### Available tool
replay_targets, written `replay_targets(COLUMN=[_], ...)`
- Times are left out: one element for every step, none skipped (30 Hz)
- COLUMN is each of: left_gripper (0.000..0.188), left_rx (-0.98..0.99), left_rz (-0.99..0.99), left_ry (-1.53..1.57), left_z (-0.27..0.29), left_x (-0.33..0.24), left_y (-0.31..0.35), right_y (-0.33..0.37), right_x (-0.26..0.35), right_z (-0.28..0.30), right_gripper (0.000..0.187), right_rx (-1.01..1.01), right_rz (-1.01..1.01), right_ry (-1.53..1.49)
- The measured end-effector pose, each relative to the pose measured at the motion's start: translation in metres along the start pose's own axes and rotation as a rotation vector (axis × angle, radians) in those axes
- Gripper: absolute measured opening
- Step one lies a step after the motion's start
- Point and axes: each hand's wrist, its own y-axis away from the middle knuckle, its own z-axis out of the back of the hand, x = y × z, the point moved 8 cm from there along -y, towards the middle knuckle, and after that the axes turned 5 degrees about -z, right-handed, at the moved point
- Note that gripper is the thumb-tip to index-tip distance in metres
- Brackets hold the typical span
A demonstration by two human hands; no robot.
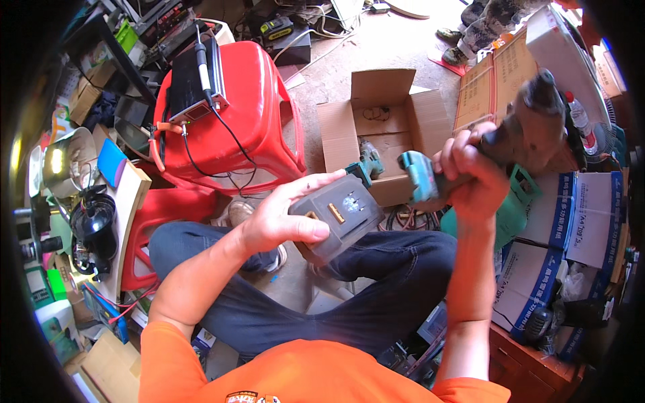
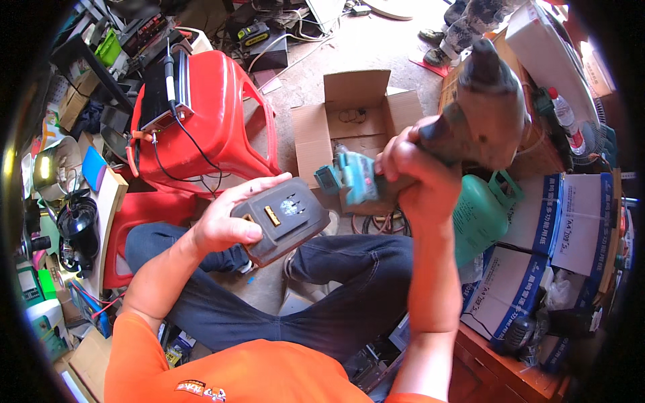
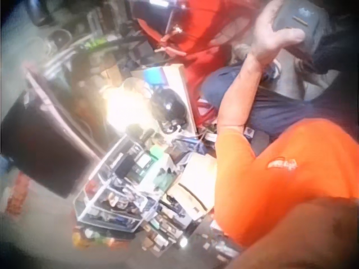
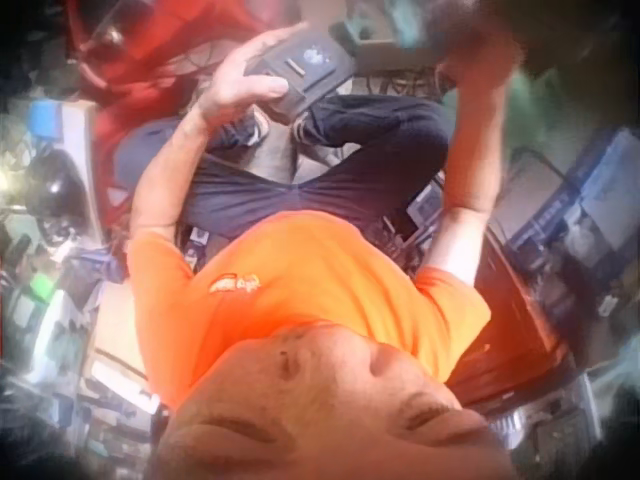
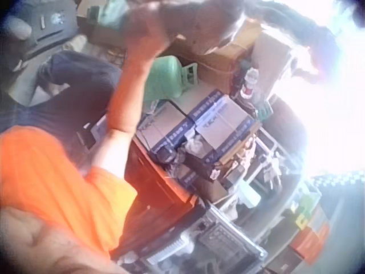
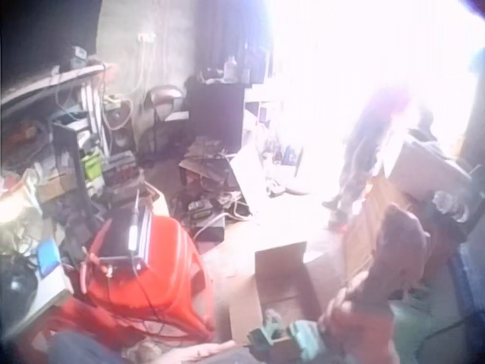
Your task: The person sits on the floor and attaches a battery pack to a cordless impact wrench. They repeatedly press the battery into place and test the fit, then remove and reattach it several times. Finally, they insert a socket adapter into the tool's chuck.
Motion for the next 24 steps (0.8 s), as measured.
replay_targets(left_gripper=[0.087, 0.087, 0.087, 0.085, 0.085, 0.084, 0.084, 0.081, 0.081, 0.08, 0.079, 0.077, 0.076, 0.076, 0.076, 0.075, 0.076, 0.078, 0.079, 0.067, 0.061, 0.056, 0.05, 0.034], left_rx=[0.014, 0.015, 0.014, 0.022, 0.043, 0.064, 0.091, 0.107, 0.104, 0.095, 0.086, 0.092, 0.093, 0.094, 0.096, 0.134, 0.121, 0.109, 0.1, 0.09, 0.0, -0.086, -0.171, -0.262], left_rz=[0.014, 0.03, 0.045, 0.039, 0.042, 0.043, 0.048, 0.046, 0.074, 0.103, 0.133, 0.144, 0.134, 0.124, 0.114, 0.118, 0.121, 0.125, 0.126, 0.041, 0.034, 0.028, 0.022, -0.044], left_ry=[0.036, 0.065, 0.094, 0.106, 0.079, 0.052, 0.03, -0.041, -0.024, -0.009, 0.006, 0.027, 0.017, 0.007, -0.002, -0.026, -0.024, -0.023, -0.021, -0.017, -0.02, -0.022, -0.024, -0.042], left_z=[-0.003, -0.004, -0.006, -0.011, -0.013, -0.013, -0.013, -0.014, -0.013, -0.009, -0.006, -0.003, -0.001, 0.0, 0.001, 0.004, 0.005, 0.006, 0.006, 0.006, 0.013, 0.02, 0.026, 0.031], left_x=[0.001, 0.002, 0.002, 0.0, -0.001, -0.002, -0.001, -0.001, 0.002, 0.006, 0.01, 0.014, 0.013, 0.011, 0.01, 0.011, 0.012, 0.012, 0.013, 0.008, 0.006, 0.003, 0.001, -0.001], left_y=[-0.003, -0.003, -0.003, -0.003, -0.002, -0.001, -0.003, -0.003, -0.003, -0.002, -0.002, -0.003, -0.003, -0.004, -0.005, -0.006, -0.005, -0.005, -0.007, -0.009, -0.008, -0.008, -0.007, -0.008], right_y=[0.01, 0.019, 0.025, 0.031, 0.036, 0.039, 0.043, 0.046, 0.045, 0.044, 0.044, 0.046, 0.047, 0.047, 0.048, 0.049, 0.049, 0.051, 0.051, 0.052, 0.053, 0.054, 0.055, 0.056], right_x=[0.001, -0.001, -0.003, -0.005, -0.012, -0.02, -0.028, -0.041, -0.049, -0.054, -0.06, -0.063, -0.067, -0.07, -0.069, -0.067, -0.065, -0.063, -0.061, -0.059, -0.06, -0.059, -0.059, -0.058], right_z=[-0.009, -0.018, -0.025, -0.025, -0.027, -0.03, -0.025, -0.014, -0.012, -0.012, -0.012, -0.013, -0.013, -0.013, -0.013, -0.015, -0.017, -0.018, -0.019, -0.021, -0.021, -0.018, -0.015, -0.01], right_gripper=[0.023, 0.023, 0.023, 0.025, 0.025, 0.026, 0.026, 0.028, 0.028, 0.028, 0.028, 0.028, 0.028, 0.028, 0.028, 0.028, 0.028, 0.024, 0.023, 0.022, 0.02, 0.019, 0.018, 0.017], right_rx=[0.021, 0.048, 0.075, 0.049, 0.029, 0.01, -0.017, -0.053, -0.034, -0.055, -0.076, -0.072, -0.065, -0.058, -0.067, -0.075, -0.084, -0.104, -0.131, -0.159, -0.187, -0.242, -0.297, -0.352], right_rz=[0.031, 0.059, 0.087, 0.112, 0.088, 0.063, 0.037, -0.02, -0.024, -0.056, -0.088, -0.087, -0.082, -0.077, -0.063, -0.05, -0.037, -0.014, -0.026, -0.038, -0.049, -0.017, 0.016, 0.048], right_ry=[0.03, 0.047, 0.064, 0.083, 0.102, 0.12, 0.143, 0.165, 0.177, 0.175, 0.174, 0.155, 0.135, 0.116, 0.129, 0.139, 0.148, 0.19, 0.186, 0.183, 0.18, 0.202, 0.224, 0.246])
